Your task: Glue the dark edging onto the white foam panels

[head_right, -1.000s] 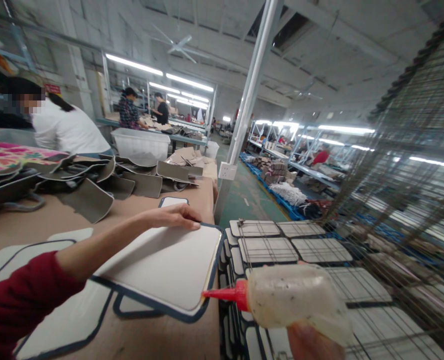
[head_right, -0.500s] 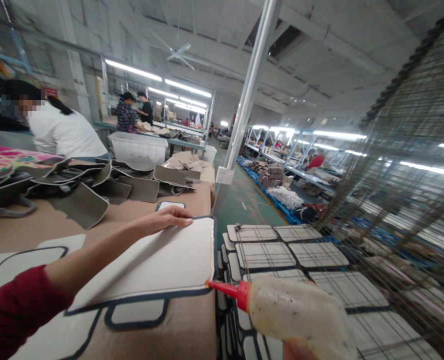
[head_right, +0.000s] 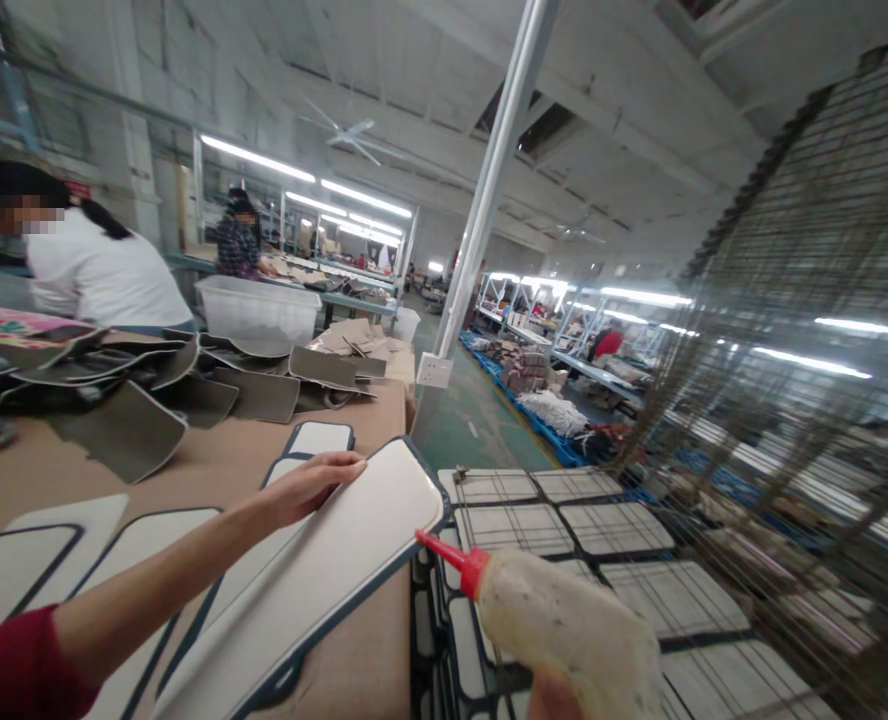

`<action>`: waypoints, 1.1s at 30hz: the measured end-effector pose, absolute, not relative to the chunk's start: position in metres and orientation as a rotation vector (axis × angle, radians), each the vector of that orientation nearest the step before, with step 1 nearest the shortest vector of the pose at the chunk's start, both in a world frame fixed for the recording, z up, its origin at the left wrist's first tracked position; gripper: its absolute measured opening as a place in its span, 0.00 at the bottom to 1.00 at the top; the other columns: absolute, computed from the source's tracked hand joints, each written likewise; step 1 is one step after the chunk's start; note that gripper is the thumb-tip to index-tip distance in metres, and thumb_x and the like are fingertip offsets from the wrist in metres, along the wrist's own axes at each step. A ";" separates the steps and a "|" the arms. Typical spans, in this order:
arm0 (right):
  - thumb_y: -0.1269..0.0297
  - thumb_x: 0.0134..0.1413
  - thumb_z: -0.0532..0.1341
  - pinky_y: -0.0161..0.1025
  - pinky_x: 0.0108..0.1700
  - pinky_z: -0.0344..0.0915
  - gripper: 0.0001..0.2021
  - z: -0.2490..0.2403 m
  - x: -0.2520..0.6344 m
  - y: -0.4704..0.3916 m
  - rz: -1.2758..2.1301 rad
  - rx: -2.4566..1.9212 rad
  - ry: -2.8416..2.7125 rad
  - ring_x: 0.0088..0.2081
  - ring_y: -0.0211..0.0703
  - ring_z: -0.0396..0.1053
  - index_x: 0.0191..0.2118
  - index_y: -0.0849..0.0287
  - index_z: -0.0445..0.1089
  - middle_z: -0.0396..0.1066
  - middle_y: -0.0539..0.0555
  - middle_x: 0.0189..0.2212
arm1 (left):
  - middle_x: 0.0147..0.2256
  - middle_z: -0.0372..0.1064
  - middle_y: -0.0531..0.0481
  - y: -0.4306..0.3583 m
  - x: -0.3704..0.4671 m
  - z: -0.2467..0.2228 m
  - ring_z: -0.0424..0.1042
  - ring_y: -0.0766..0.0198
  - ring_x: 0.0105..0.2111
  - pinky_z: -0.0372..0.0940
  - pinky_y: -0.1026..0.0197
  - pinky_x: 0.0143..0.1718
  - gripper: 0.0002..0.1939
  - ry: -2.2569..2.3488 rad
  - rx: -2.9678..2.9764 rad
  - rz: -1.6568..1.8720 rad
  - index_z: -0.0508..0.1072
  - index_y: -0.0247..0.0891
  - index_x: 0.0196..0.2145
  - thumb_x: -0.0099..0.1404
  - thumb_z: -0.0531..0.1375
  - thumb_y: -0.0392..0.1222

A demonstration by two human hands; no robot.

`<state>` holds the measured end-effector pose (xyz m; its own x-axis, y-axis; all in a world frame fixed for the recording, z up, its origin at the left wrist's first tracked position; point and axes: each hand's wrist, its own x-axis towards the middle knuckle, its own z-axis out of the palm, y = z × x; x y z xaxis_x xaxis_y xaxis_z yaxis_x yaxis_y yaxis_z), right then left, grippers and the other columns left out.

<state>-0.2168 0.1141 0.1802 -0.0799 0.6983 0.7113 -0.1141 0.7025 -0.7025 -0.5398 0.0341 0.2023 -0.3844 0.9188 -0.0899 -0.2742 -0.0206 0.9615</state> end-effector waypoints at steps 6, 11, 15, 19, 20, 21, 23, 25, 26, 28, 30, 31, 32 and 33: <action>0.46 0.45 0.70 0.56 0.45 0.73 0.28 0.217 -0.244 0.116 0.808 -0.439 -1.422 0.48 0.62 0.72 0.51 0.54 0.71 0.76 0.59 0.43 | 0.19 0.66 0.57 0.031 -0.539 0.197 0.62 0.71 0.19 0.55 0.68 0.19 0.29 1.300 0.730 1.647 0.69 0.35 0.25 0.35 0.75 0.58; 0.56 0.43 0.73 0.47 0.40 0.74 0.22 0.209 -0.249 0.126 0.910 -0.370 -1.238 0.49 0.57 0.72 0.46 0.54 0.73 0.76 0.56 0.43 | 0.19 0.65 0.58 0.028 -0.542 0.196 0.61 0.72 0.18 0.54 0.69 0.18 0.31 1.325 0.721 1.613 0.67 0.36 0.25 0.34 0.75 0.61; 0.63 0.36 0.75 0.35 0.34 0.74 0.19 0.205 -0.251 0.139 1.040 -0.318 -1.110 0.50 0.51 0.72 0.39 0.54 0.75 0.77 0.53 0.43 | 0.19 0.65 0.58 0.025 -0.549 0.189 0.61 0.72 0.18 0.55 0.68 0.19 0.32 1.310 0.723 1.569 0.67 0.37 0.26 0.35 0.74 0.62; 0.64 0.36 0.75 0.34 0.34 0.75 0.21 0.200 -0.252 0.143 1.104 -0.353 -1.108 0.50 0.49 0.73 0.41 0.53 0.75 0.77 0.53 0.43 | 0.20 0.68 0.56 0.022 -0.555 0.181 0.63 0.71 0.19 0.58 0.67 0.21 0.32 1.286 0.700 1.536 0.67 0.37 0.26 0.36 0.74 0.63; 0.63 0.35 0.76 0.33 0.33 0.75 0.23 0.199 -0.252 0.143 1.113 -0.362 -1.117 0.50 0.50 0.73 0.42 0.53 0.75 0.78 0.53 0.42 | 0.20 0.68 0.56 0.022 -0.555 0.180 0.63 0.71 0.19 0.58 0.67 0.21 0.32 1.284 0.693 1.533 0.67 0.37 0.26 0.36 0.74 0.63; 0.63 0.35 0.76 0.34 0.33 0.75 0.24 0.199 -0.252 0.142 1.119 -0.369 -1.124 0.50 0.50 0.73 0.44 0.53 0.75 0.78 0.54 0.41 | 0.20 0.68 0.56 0.022 -0.556 0.180 0.64 0.71 0.19 0.58 0.67 0.21 0.32 1.286 0.686 1.533 0.66 0.37 0.26 0.35 0.74 0.63; 0.63 0.36 0.75 0.34 0.32 0.76 0.27 0.198 -0.252 0.141 1.127 -0.370 -1.135 0.49 0.51 0.74 0.47 0.52 0.74 0.78 0.54 0.39 | 0.20 0.68 0.57 0.022 -0.556 0.180 0.63 0.71 0.19 0.58 0.67 0.21 0.33 1.293 0.673 1.535 0.66 0.37 0.26 0.34 0.74 0.63; 0.63 0.35 0.76 0.36 0.32 0.76 0.29 0.199 -0.253 0.141 1.133 -0.369 -1.155 0.49 0.52 0.74 0.48 0.52 0.73 0.79 0.55 0.38 | 0.20 0.68 0.57 0.022 -0.555 0.182 0.64 0.71 0.19 0.59 0.67 0.21 0.33 1.299 0.655 1.537 0.66 0.37 0.26 0.33 0.75 0.62; 0.63 0.34 0.76 0.36 0.32 0.77 0.29 0.199 -0.253 0.141 1.137 -0.367 -1.167 0.49 0.53 0.74 0.48 0.53 0.73 0.79 0.56 0.38 | 0.20 0.67 0.57 0.023 -0.555 0.182 0.64 0.71 0.19 0.59 0.67 0.21 0.34 1.301 0.647 1.539 0.66 0.37 0.26 0.32 0.75 0.62; 0.62 0.33 0.76 0.37 0.32 0.77 0.30 0.199 -0.253 0.142 1.140 -0.360 -1.182 0.49 0.54 0.74 0.48 0.53 0.73 0.79 0.56 0.36 | 0.19 0.67 0.58 0.023 -0.555 0.183 0.64 0.71 0.19 0.59 0.67 0.21 0.34 1.301 0.641 1.541 0.66 0.37 0.25 0.30 0.75 0.62; 0.62 0.34 0.76 0.37 0.31 0.77 0.29 0.198 -0.252 0.142 1.145 -0.362 -1.185 0.49 0.54 0.74 0.48 0.53 0.73 0.79 0.56 0.35 | 0.19 0.67 0.58 0.023 -0.555 0.182 0.64 0.71 0.19 0.59 0.67 0.21 0.34 1.301 0.640 1.544 0.65 0.38 0.25 0.30 0.75 0.62; 0.63 0.35 0.76 0.37 0.32 0.77 0.29 0.197 -0.251 0.141 1.152 -0.371 -1.187 0.49 0.53 0.74 0.48 0.53 0.73 0.78 0.56 0.35 | 0.19 0.67 0.58 0.022 -0.555 0.182 0.64 0.70 0.19 0.60 0.67 0.21 0.34 1.301 0.640 1.546 0.65 0.38 0.25 0.30 0.75 0.62; 0.64 0.35 0.76 0.37 0.33 0.77 0.28 0.196 -0.251 0.140 1.157 -0.384 -1.191 0.48 0.52 0.74 0.47 0.53 0.74 0.78 0.56 0.35 | 0.19 0.67 0.58 0.022 -0.556 0.182 0.64 0.70 0.19 0.60 0.66 0.21 0.34 1.302 0.640 1.547 0.65 0.38 0.25 0.30 0.75 0.62; 0.66 0.35 0.76 0.37 0.34 0.78 0.26 0.195 -0.251 0.138 1.163 -0.396 -1.197 0.47 0.52 0.75 0.46 0.53 0.74 0.78 0.56 0.35 | 0.19 0.67 0.58 0.022 -0.556 0.182 0.65 0.70 0.19 0.60 0.66 0.21 0.34 1.302 0.639 1.548 0.66 0.38 0.25 0.30 0.75 0.62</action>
<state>-0.2507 0.1379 0.1954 -0.0826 0.8552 0.5116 -0.4867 0.4134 -0.7696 -0.5561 0.0223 0.1817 -0.3847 0.9037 -0.1882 -0.3399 0.0508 0.9391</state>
